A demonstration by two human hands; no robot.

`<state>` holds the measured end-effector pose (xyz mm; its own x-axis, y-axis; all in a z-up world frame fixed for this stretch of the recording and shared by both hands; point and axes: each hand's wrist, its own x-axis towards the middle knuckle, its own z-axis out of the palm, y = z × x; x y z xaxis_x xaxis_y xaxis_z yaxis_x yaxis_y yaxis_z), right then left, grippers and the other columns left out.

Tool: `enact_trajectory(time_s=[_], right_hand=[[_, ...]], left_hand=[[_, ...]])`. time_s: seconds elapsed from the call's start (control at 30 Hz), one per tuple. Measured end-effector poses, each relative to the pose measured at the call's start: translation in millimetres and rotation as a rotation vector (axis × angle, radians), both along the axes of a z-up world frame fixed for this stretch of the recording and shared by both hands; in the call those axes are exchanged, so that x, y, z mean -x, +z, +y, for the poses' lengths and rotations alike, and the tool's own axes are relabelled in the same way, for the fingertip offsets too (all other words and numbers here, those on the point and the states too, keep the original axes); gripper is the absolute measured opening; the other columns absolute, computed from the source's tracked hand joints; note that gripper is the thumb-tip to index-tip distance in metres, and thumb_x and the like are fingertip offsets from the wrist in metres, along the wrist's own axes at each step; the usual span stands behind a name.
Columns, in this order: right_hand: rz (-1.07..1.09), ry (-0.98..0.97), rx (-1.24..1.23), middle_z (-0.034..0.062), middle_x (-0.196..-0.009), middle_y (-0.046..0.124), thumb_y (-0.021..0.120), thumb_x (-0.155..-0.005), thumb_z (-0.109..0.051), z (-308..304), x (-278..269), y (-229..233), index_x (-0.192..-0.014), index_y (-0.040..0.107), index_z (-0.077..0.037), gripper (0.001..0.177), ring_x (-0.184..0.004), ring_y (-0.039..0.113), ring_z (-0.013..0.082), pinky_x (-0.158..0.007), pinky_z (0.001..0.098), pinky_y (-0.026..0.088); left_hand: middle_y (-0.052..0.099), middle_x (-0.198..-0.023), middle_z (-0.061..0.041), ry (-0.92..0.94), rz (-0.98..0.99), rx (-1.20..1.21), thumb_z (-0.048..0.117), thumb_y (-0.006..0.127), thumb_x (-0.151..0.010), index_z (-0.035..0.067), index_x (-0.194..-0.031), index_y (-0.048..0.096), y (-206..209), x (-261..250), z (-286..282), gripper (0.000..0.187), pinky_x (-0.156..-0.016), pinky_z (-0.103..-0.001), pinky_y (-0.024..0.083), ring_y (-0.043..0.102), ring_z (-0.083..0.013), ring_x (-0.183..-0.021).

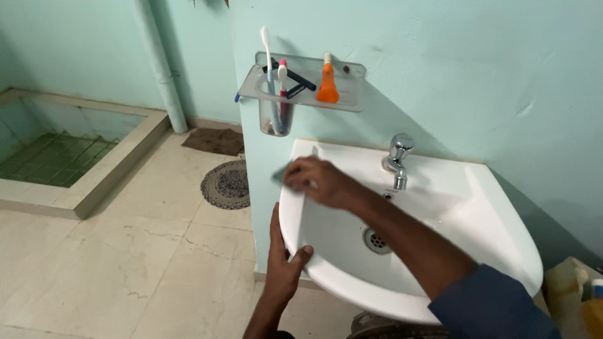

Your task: The person scrubs the white ceramic sink basin and faucet with a green sponge. They wipe the surface around the drain and the edges of the sink, using both hands to hold the sponge and scrub the fixture.

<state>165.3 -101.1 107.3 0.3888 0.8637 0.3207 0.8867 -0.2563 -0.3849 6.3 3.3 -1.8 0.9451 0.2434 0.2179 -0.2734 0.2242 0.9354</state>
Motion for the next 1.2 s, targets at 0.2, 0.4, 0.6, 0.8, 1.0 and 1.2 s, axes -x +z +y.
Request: enact_trajectory(time_s=[0.2, 0.4, 0.6, 0.8, 1.0, 1.2], right_hand=[[-0.04, -0.074, 0.099, 0.0065, -0.159, 0.047, 0.049, -0.106, -0.02, -10, -16, -9, -0.149, 0.052, -0.012, 0.044, -0.15, 0.039, 0.0231, -0.123, 0.0461, 0.025], [-0.077, -0.118, 0.08, 0.0077, -0.158, 0.051, 0.05, -0.104, -0.02, -20, -19, -1, -0.143, 0.059, -0.009, 0.042, -0.149, 0.045, 0.0234, -0.121, 0.044, 0.029], [-0.104, -0.169, 0.062, 0.0107, -0.153, 0.053, 0.06, -0.099, -0.03, -19, -13, 0, -0.141, 0.059, -0.005, 0.05, -0.141, 0.048, 0.0268, -0.116, 0.0396, 0.037], [-0.113, -0.235, 0.01, 0.0133, -0.149, 0.057, 0.061, -0.1, -0.032, -25, -21, 1, -0.139, 0.06, -0.003, 0.048, -0.138, 0.054, 0.0288, -0.114, 0.0384, 0.042], [-0.136, -0.284, 0.06, 0.017, -0.148, 0.056, 0.058, -0.101, -0.03, -26, -24, 3, -0.145, 0.054, -0.005, 0.05, -0.132, 0.058, 0.0324, -0.113, 0.0396, 0.044], [-0.084, -0.186, 0.045, 0.0189, -0.155, 0.05, 0.06, -0.097, -0.022, -17, -11, -3, -0.155, 0.038, -0.008, 0.063, -0.137, 0.052, 0.0386, -0.117, 0.049, 0.037]], left_hand=[[0.033, -0.159, -0.022, 0.042, -0.086, -0.063, 0.033, 0.068, -0.081, 0.014, -0.162, 0.006, -17, 1, 0, 0.104, -0.107, -0.047, 0.049, 0.053, -0.0371, -0.133], [0.043, -0.15, -0.019, -0.085, 0.381, 0.163, 0.048, 0.054, -0.093, 0.011, -0.155, 0.02, -98, 22, -20, 0.079, -0.105, -0.042, 0.049, 0.052, -0.0284, -0.132], [0.049, -0.14, -0.02, -0.103, 0.504, 0.239, 0.045, 0.059, -0.093, 0.008, -0.145, 0.03, -116, 36, -18, 0.07, -0.099, -0.042, 0.05, 0.054, -0.0293, -0.123], [0.055, -0.13, -0.021, -0.079, 0.522, 0.237, 0.041, 0.064, -0.092, 0.005, -0.136, 0.039, -122, 39, -12, 0.062, -0.092, -0.041, 0.052, 0.057, -0.0302, -0.114], [0.06, -0.12, -0.022, -0.046, 0.517, 0.227, 0.038, 0.068, -0.092, 0.002, -0.126, 0.049, -104, 29, -1, 0.054, -0.086, -0.041, 0.053, 0.059, -0.0312, -0.105], [0.066, -0.11, -0.023, 0.206, 0.38, 0.028, 0.034, 0.073, -0.091, -0.001, -0.117, 0.058, -94, 44, 24, 0.046, -0.079, -0.04, 0.054, 0.062, -0.0321, -0.096]])
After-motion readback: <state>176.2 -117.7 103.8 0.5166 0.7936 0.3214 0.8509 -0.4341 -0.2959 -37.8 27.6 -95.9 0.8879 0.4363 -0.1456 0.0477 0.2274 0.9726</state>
